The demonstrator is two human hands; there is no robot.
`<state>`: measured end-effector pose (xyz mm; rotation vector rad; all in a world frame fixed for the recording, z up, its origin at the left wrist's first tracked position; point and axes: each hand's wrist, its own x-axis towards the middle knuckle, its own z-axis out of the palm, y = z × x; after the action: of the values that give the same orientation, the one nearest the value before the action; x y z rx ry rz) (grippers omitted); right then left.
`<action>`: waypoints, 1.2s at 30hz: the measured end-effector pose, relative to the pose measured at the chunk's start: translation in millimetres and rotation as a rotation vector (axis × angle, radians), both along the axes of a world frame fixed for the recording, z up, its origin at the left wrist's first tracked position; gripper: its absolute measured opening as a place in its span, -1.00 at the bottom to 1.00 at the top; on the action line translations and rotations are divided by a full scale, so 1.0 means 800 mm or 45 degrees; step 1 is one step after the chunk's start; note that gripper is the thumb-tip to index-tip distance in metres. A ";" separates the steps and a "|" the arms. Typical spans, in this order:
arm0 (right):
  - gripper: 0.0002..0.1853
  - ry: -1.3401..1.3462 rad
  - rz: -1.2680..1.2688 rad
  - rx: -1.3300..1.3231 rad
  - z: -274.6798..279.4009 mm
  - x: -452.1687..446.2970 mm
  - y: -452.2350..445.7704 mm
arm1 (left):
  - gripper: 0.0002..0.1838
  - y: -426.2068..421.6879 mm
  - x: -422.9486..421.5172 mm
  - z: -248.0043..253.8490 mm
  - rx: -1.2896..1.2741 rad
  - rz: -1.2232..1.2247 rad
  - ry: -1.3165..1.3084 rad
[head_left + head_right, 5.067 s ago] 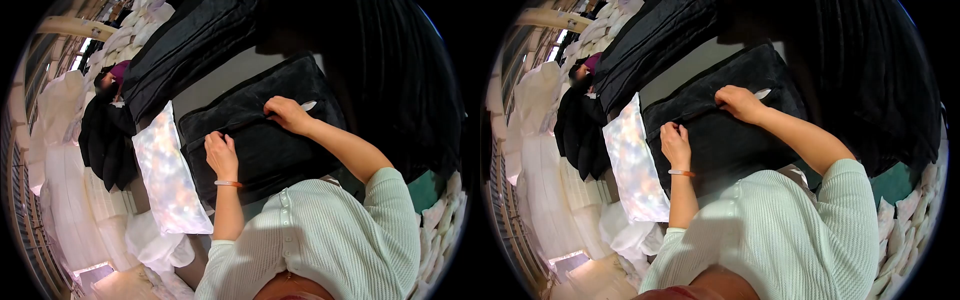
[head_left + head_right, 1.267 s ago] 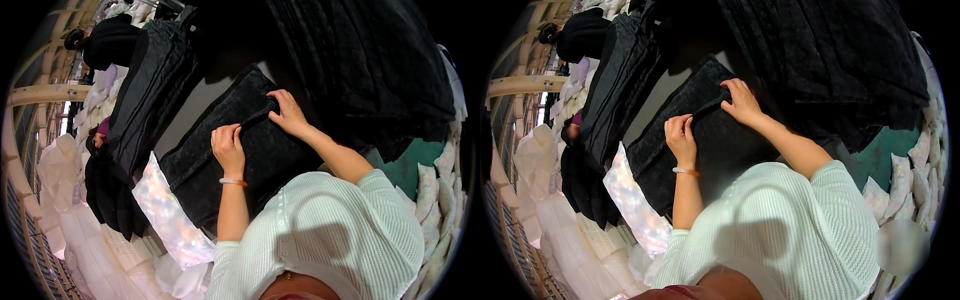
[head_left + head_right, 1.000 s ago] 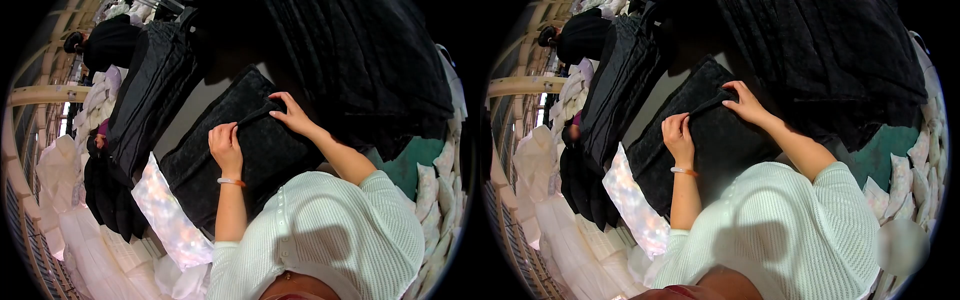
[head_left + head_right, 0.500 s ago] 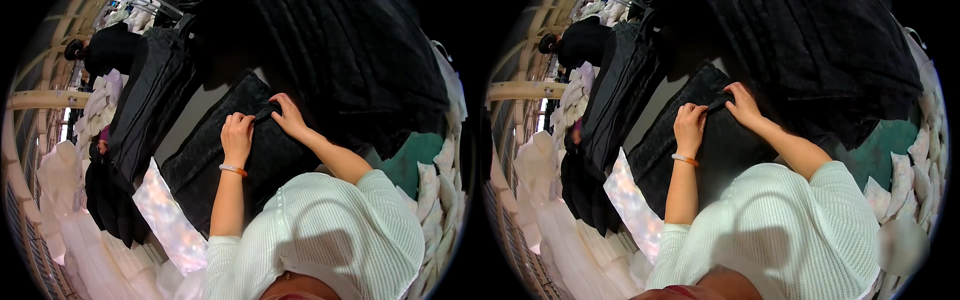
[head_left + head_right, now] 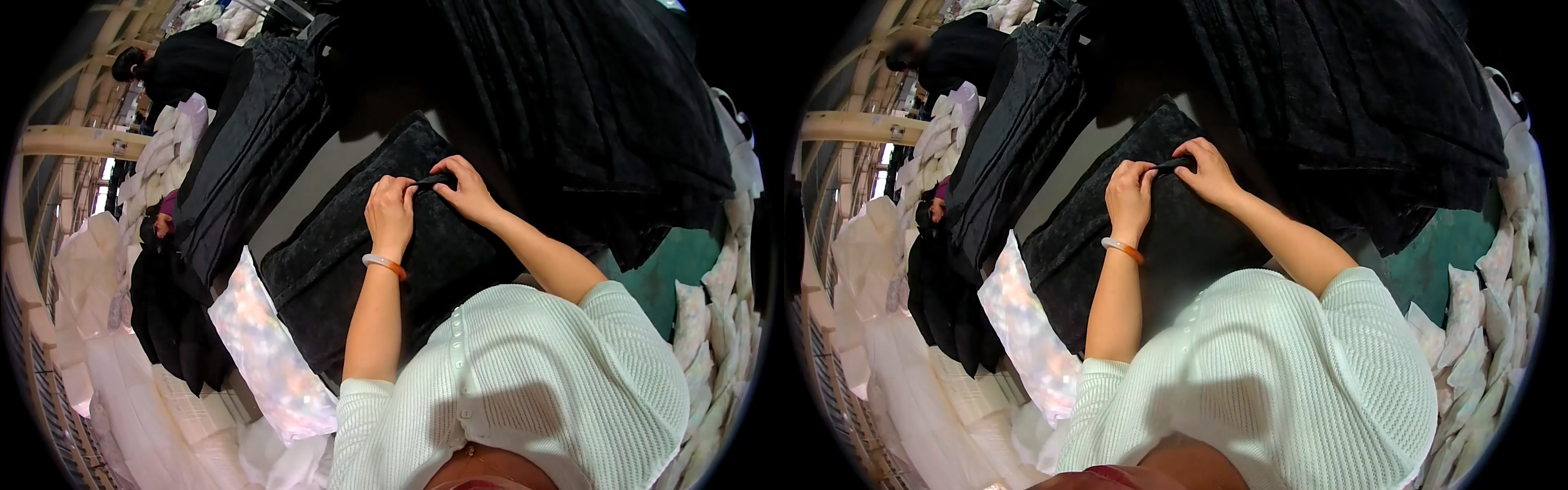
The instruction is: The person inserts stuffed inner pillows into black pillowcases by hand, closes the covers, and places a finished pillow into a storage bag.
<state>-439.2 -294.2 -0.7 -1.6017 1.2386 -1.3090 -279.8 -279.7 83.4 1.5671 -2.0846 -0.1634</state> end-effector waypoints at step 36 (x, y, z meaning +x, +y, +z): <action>-0.75 0.029 0.013 0.113 0.002 -0.026 -0.007 | -0.94 0.010 -0.007 -0.011 -0.253 -0.068 -0.043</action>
<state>-460.2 -299.8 0.8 -1.5624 1.2831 -1.2157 -285.6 -271.9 74.6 1.4055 -2.0991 0.0512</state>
